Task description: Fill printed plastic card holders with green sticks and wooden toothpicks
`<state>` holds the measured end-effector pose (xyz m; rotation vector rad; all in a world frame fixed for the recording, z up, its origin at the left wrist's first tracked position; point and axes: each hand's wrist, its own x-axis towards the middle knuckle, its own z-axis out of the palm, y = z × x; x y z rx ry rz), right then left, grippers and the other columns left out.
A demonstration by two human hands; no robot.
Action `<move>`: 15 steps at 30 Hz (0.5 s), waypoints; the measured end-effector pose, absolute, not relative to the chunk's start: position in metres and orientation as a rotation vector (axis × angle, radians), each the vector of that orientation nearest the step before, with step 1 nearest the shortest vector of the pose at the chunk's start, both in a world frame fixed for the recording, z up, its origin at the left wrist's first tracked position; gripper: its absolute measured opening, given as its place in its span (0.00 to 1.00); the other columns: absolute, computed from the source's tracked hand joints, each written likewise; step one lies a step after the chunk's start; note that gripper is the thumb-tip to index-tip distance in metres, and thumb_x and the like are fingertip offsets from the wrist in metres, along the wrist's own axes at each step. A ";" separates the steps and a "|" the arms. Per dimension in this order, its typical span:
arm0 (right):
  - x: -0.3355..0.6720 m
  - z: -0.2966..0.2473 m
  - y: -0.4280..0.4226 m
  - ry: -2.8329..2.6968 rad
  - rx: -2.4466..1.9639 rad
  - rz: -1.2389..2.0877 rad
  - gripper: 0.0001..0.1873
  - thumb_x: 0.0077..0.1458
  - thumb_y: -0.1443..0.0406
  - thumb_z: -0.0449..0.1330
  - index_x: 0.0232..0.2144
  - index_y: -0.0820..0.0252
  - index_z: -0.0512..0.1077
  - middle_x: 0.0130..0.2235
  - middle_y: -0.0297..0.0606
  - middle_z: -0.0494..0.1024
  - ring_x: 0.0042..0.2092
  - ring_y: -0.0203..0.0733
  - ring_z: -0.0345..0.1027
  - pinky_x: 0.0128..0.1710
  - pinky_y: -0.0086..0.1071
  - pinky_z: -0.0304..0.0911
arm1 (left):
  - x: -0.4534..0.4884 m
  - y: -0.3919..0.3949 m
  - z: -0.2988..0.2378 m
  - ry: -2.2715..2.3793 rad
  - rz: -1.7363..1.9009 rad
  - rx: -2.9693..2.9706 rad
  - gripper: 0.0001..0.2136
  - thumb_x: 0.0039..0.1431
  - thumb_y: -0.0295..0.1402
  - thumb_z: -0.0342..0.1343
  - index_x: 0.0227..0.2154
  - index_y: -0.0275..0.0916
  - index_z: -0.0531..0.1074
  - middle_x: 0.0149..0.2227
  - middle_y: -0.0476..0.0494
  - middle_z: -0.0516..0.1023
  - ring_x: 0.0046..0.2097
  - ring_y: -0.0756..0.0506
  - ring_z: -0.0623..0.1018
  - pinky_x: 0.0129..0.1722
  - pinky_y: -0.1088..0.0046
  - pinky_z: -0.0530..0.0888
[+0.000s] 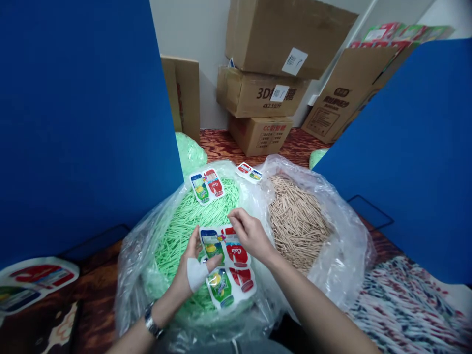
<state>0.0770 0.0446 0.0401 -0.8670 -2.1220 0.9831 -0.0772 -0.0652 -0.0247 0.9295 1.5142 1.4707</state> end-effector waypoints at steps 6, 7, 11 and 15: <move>0.049 0.032 0.018 -1.602 -0.675 1.607 0.12 0.59 0.55 0.51 0.36 0.56 0.64 0.27 0.30 0.65 0.26 0.33 0.60 0.26 0.27 0.59 | -0.059 -0.056 -0.010 1.131 1.357 0.658 0.39 0.35 0.38 0.69 0.54 0.36 0.63 0.44 0.35 0.78 0.41 0.37 0.79 0.41 0.61 0.76; 0.048 0.030 0.017 -1.541 -0.683 1.599 0.12 0.58 0.54 0.52 0.36 0.56 0.63 0.26 0.30 0.65 0.26 0.33 0.60 0.26 0.27 0.59 | -0.057 -0.056 -0.008 1.124 1.324 0.628 0.34 0.35 0.39 0.69 0.48 0.35 0.69 0.40 0.36 0.80 0.38 0.38 0.80 0.39 0.61 0.77; 0.060 0.031 0.018 -1.556 -0.755 1.369 0.13 0.59 0.55 0.51 0.39 0.57 0.65 0.27 0.30 0.63 0.27 0.32 0.57 0.27 0.26 0.57 | -0.055 -0.055 -0.001 1.217 1.198 0.574 0.21 0.33 0.39 0.70 0.32 0.33 0.77 0.27 0.41 0.82 0.29 0.40 0.80 0.32 0.65 0.77; 0.089 0.035 0.022 -1.795 -0.803 1.284 0.14 0.54 0.54 0.58 0.38 0.56 0.68 0.27 0.29 0.66 0.26 0.31 0.57 0.27 0.26 0.56 | -0.056 -0.055 0.007 1.321 1.148 0.650 0.18 0.32 0.36 0.70 0.31 0.36 0.78 0.25 0.46 0.81 0.27 0.41 0.79 0.28 0.69 0.76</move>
